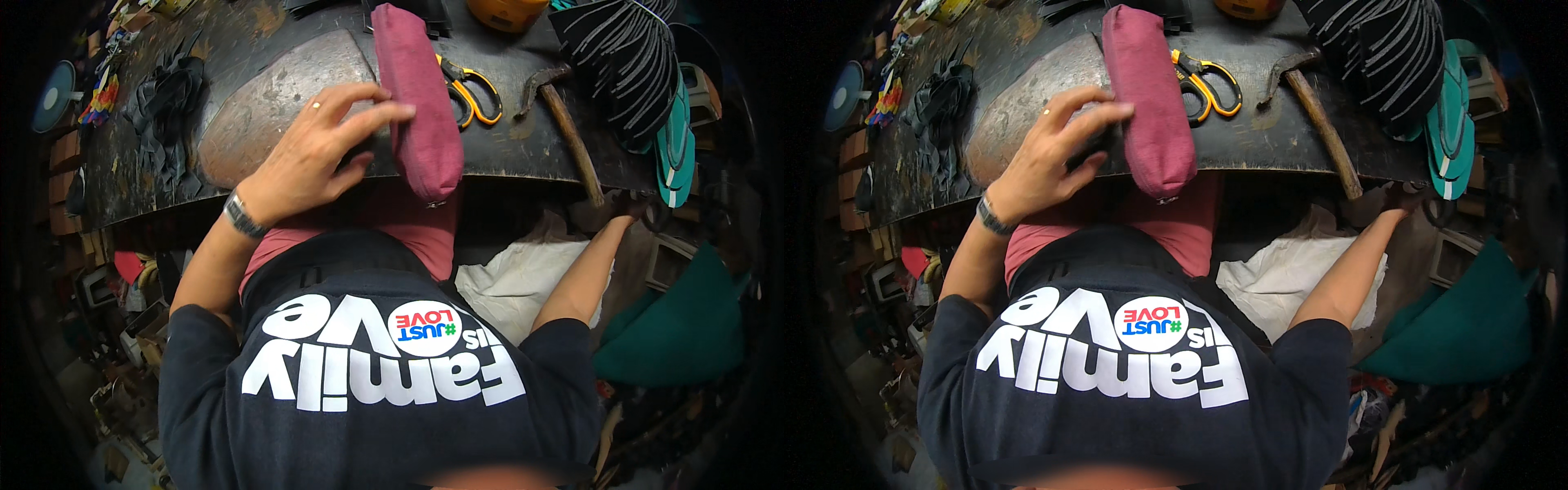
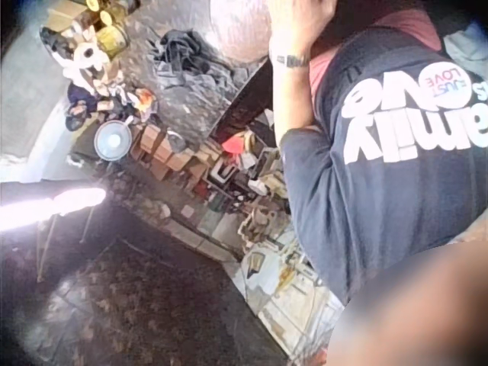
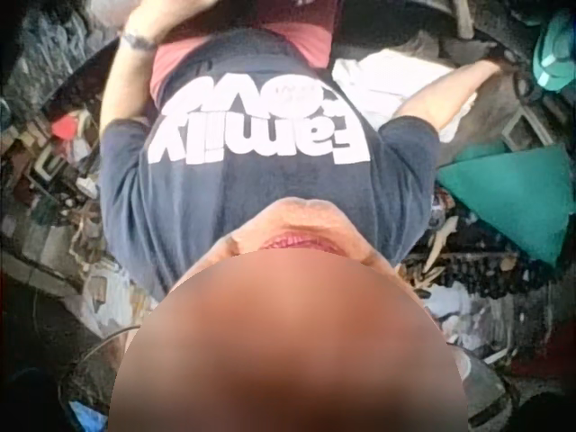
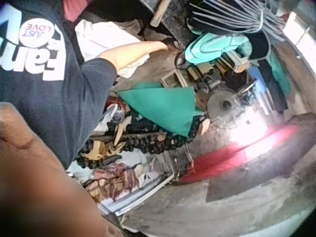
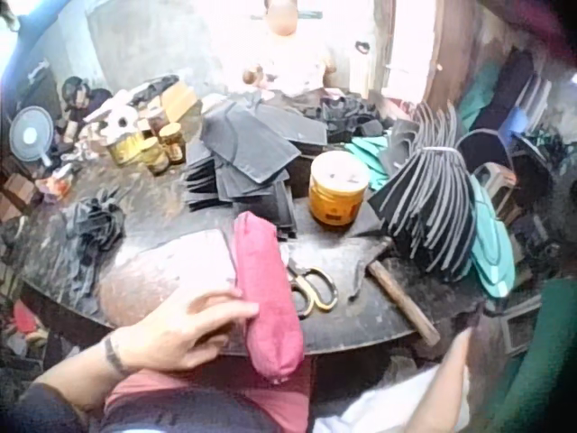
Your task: The person uses shears to cut a black rubber strap into multiple small pieces on a workbench. They then reach under the table to retrieve a pouch, open it, and take out a pen. The person marks a piece of the cut rubber with the pen.
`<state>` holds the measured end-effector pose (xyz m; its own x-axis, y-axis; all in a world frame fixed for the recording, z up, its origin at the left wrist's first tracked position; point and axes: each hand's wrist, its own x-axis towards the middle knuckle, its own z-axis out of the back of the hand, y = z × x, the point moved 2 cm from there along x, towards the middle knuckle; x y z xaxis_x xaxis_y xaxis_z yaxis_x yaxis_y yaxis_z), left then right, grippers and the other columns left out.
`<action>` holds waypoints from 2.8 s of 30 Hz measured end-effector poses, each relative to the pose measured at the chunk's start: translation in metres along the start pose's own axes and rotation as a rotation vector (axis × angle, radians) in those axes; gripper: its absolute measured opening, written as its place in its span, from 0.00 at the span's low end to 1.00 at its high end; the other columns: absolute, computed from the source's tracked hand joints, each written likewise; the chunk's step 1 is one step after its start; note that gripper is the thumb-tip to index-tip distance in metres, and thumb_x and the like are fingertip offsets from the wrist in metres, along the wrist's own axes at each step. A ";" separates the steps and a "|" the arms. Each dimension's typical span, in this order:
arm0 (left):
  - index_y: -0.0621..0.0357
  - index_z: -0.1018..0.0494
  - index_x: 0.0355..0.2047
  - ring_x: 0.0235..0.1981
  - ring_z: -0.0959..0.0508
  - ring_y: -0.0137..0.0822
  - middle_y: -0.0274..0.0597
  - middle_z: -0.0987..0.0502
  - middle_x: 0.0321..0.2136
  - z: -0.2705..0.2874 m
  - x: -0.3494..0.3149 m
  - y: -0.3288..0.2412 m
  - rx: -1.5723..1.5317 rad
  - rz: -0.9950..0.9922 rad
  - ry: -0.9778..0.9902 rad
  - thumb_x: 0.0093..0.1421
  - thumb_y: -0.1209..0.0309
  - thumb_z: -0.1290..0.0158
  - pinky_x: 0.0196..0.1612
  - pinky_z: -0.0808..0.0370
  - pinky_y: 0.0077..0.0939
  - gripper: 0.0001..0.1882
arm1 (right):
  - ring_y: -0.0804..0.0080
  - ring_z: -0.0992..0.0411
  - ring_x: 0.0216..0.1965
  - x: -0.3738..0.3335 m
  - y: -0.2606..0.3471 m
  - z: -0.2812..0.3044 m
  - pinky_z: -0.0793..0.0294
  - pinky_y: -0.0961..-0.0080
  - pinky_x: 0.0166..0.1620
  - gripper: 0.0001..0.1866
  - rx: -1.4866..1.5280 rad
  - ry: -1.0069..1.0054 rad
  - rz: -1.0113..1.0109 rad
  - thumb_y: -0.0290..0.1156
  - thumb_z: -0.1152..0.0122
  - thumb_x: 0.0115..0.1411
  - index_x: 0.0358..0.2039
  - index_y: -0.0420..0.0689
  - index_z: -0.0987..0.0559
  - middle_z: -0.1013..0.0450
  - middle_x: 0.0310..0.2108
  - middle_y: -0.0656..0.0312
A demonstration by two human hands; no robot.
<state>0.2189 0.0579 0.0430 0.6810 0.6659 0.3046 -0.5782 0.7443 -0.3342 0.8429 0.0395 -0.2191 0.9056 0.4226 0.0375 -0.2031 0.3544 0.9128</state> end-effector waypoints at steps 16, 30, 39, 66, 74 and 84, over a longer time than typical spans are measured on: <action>0.47 0.24 0.35 0.42 0.23 0.29 0.28 0.22 0.36 0.043 0.027 0.047 0.146 -0.338 -0.385 0.51 0.70 0.39 0.55 0.36 0.33 0.10 | 0.59 0.29 0.49 -0.419 0.317 -0.026 0.33 0.71 0.55 0.32 0.152 0.674 0.979 0.23 0.27 0.44 0.52 0.40 0.28 0.29 0.48 0.54; 0.51 0.23 0.40 0.46 0.27 0.42 0.40 0.25 0.41 0.059 -0.085 0.073 -0.099 -0.022 -0.469 0.48 0.73 0.38 0.54 0.35 0.38 0.17 | 0.55 0.28 0.43 -0.476 0.336 -0.087 0.28 0.66 0.45 0.29 -0.161 1.058 0.841 0.22 0.31 0.45 0.50 0.39 0.28 0.31 0.43 0.49; 0.51 0.28 0.39 0.43 0.28 0.36 0.33 0.27 0.37 0.013 -0.038 0.020 -0.095 -0.128 -0.446 0.39 0.67 0.34 0.48 0.35 0.33 0.24 | 0.76 0.27 0.34 -0.476 0.351 -0.067 0.27 0.77 0.40 0.18 0.019 0.908 0.669 0.14 0.42 0.50 0.42 0.40 0.31 0.28 0.32 0.60; 0.58 0.26 0.22 0.34 0.25 0.42 0.41 0.27 0.31 0.051 -0.040 0.055 -0.372 0.096 -0.539 0.49 0.65 0.38 0.36 0.28 0.33 0.11 | 0.77 0.30 0.38 -0.463 0.315 -0.102 0.31 0.80 0.45 0.14 0.165 0.970 0.703 0.16 0.43 0.51 0.41 0.36 0.26 0.28 0.34 0.62; 0.59 0.24 0.21 0.36 0.25 0.33 0.37 0.25 0.33 0.085 -0.093 0.168 -0.290 0.407 -0.658 0.48 0.69 0.35 0.40 0.28 0.25 0.10 | 0.79 0.31 0.36 -0.427 0.304 -0.118 0.32 0.82 0.44 0.09 0.214 0.958 0.603 0.17 0.43 0.53 0.36 0.37 0.25 0.29 0.31 0.67; 0.55 0.25 0.44 0.43 0.25 0.33 0.38 0.24 0.42 0.085 -0.123 0.140 -0.229 0.323 -0.789 0.50 0.68 0.36 0.45 0.31 0.26 0.20 | 0.68 0.29 0.50 -0.456 0.357 -0.098 0.35 0.72 0.57 0.24 0.252 0.833 0.851 0.14 0.49 0.50 0.50 0.39 0.27 0.27 0.46 0.58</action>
<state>0.0156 0.0847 0.0343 -0.0580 0.7461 0.6633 -0.5273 0.5413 -0.6550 0.3206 0.0549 0.0501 -0.0168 0.8800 0.4746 -0.4540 -0.4296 0.7806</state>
